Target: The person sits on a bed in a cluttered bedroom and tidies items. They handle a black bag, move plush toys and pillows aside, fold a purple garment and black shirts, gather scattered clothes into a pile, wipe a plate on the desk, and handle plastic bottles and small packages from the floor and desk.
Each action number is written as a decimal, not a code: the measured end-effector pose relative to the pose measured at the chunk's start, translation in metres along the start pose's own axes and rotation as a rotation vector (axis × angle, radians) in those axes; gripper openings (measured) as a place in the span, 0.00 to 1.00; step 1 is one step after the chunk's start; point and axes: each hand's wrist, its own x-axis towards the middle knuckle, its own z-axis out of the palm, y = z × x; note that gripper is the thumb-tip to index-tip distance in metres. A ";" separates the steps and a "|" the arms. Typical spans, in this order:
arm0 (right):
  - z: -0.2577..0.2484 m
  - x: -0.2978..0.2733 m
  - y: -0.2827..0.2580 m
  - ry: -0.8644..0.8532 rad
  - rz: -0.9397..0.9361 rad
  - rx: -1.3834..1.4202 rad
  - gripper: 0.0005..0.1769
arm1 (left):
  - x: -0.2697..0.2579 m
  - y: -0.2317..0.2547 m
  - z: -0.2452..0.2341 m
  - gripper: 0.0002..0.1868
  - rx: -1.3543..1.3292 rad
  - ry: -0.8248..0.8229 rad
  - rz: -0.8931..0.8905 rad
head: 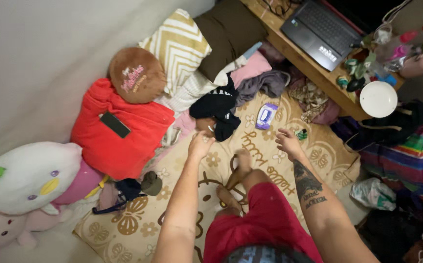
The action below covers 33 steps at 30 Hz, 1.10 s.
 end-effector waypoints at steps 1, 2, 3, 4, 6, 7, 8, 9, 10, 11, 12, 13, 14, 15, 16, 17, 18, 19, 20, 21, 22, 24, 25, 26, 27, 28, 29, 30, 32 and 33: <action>-0.001 0.012 0.007 0.003 -0.003 -0.025 0.26 | 0.006 0.002 0.013 0.36 0.013 0.000 0.014; 0.001 0.024 0.016 0.006 -0.006 -0.050 0.26 | 0.011 0.001 0.026 0.36 0.007 -0.013 -0.002; 0.005 0.037 0.028 -0.016 -0.034 -0.071 0.25 | 0.015 -0.005 0.038 0.36 -0.001 -0.022 -0.018; 0.011 0.050 0.040 -0.038 -0.062 -0.091 0.25 | 0.020 -0.011 0.050 0.36 -0.008 -0.031 -0.035; 0.029 0.095 0.052 -0.082 -0.095 -0.121 0.25 | 0.044 -0.024 0.074 0.36 0.010 -0.070 -0.145; 0.042 0.115 0.061 -0.105 -0.085 -0.135 0.25 | 0.051 -0.033 0.087 0.36 0.017 -0.092 -0.210; 0.055 0.136 0.070 -0.128 -0.074 -0.148 0.26 | 0.061 -0.044 0.099 0.35 0.019 -0.044 -0.180; 0.071 0.158 0.080 -0.148 -0.126 -0.168 0.25 | 0.076 -0.057 0.111 0.34 0.021 0.008 -0.149; 0.088 0.180 0.091 -0.168 -0.177 -0.188 0.25 | 0.091 -0.070 0.122 0.33 0.023 0.061 -0.119; 0.105 0.202 0.101 -0.196 -0.228 -0.208 0.25 | 0.105 -0.084 0.134 0.32 0.016 0.027 -0.191; 0.121 0.226 0.108 -0.213 -0.203 -0.265 0.27 | 0.122 -0.096 0.145 0.31 0.006 -0.007 -0.262; 0.131 0.247 0.119 -0.226 -0.164 -0.328 0.28 | 0.134 -0.108 0.162 0.30 -0.008 -0.054 -0.341; 0.139 0.266 0.131 -0.240 -0.127 -0.391 0.30 | 0.146 -0.121 0.180 0.30 -0.013 -0.002 -0.348; 0.151 0.288 0.141 -0.246 -0.216 -0.414 0.31 | 0.163 -0.135 0.194 0.30 -0.015 0.061 -0.344; 0.165 0.307 0.151 -0.252 -0.306 -0.435 0.32 | 0.174 -0.152 0.207 0.30 -0.015 0.124 -0.340; 0.177 0.327 0.157 -0.254 -0.397 -0.452 0.33 | 0.186 -0.167 0.221 0.31 -0.001 0.103 -0.380; 0.187 0.341 0.164 -0.274 -0.441 -0.440 0.34 | 0.195 -0.181 0.234 0.32 0.012 0.082 -0.421; 0.198 0.358 0.167 -0.290 -0.498 -0.424 0.35 | 0.210 -0.196 0.247 0.33 0.024 0.068 -0.450; 0.209 0.372 0.168 -0.306 -0.555 -0.407 0.36 | 0.222 -0.212 0.261 0.35 -0.013 0.120 -0.438; 0.216 0.380 0.170 -0.210 -0.695 -0.473 0.42 | 0.230 -0.226 0.276 0.38 -0.049 0.162 -0.425; 0.221 0.386 0.171 -0.112 -0.834 -0.537 0.48 | 0.238 -0.241 0.291 0.42 -0.086 0.203 -0.412; 0.237 0.400 0.165 -0.066 -0.730 -0.366 0.57 | 0.259 -0.268 0.316 0.48 -0.050 0.316 -0.390; 0.245 0.407 0.160 -0.120 -0.474 -0.141 0.61 | 0.269 -0.281 0.327 0.52 -0.032 0.366 -0.381; 0.251 0.416 0.155 -0.177 -0.216 0.080 0.65 | 0.282 -0.293 0.336 0.55 -0.085 0.415 -0.357; 0.254 0.424 0.153 -0.179 -0.196 0.100 0.65 | 0.288 -0.307 0.343 0.58 -0.134 0.460 -0.340; 0.257 0.433 0.150 -0.180 -0.175 0.120 0.66 | 0.292 -0.317 0.350 0.61 -0.183 0.505 -0.324; 0.260 0.442 0.149 -0.179 -0.160 0.142 0.66 | 0.297 -0.324 0.356 0.63 -0.261 0.506 -0.322; 0.260 0.447 0.152 -0.166 -0.198 0.068 0.69 | 0.301 -0.329 0.360 0.65 -0.340 0.506 -0.320; 0.256 0.463 0.150 -0.138 -0.288 -0.073 0.73 | 0.314 -0.328 0.364 0.63 -0.449 0.466 -0.345; 0.251 0.467 0.155 -0.153 -0.310 -0.163 0.68 | 0.314 -0.323 0.368 0.59 -0.479 0.415 -0.382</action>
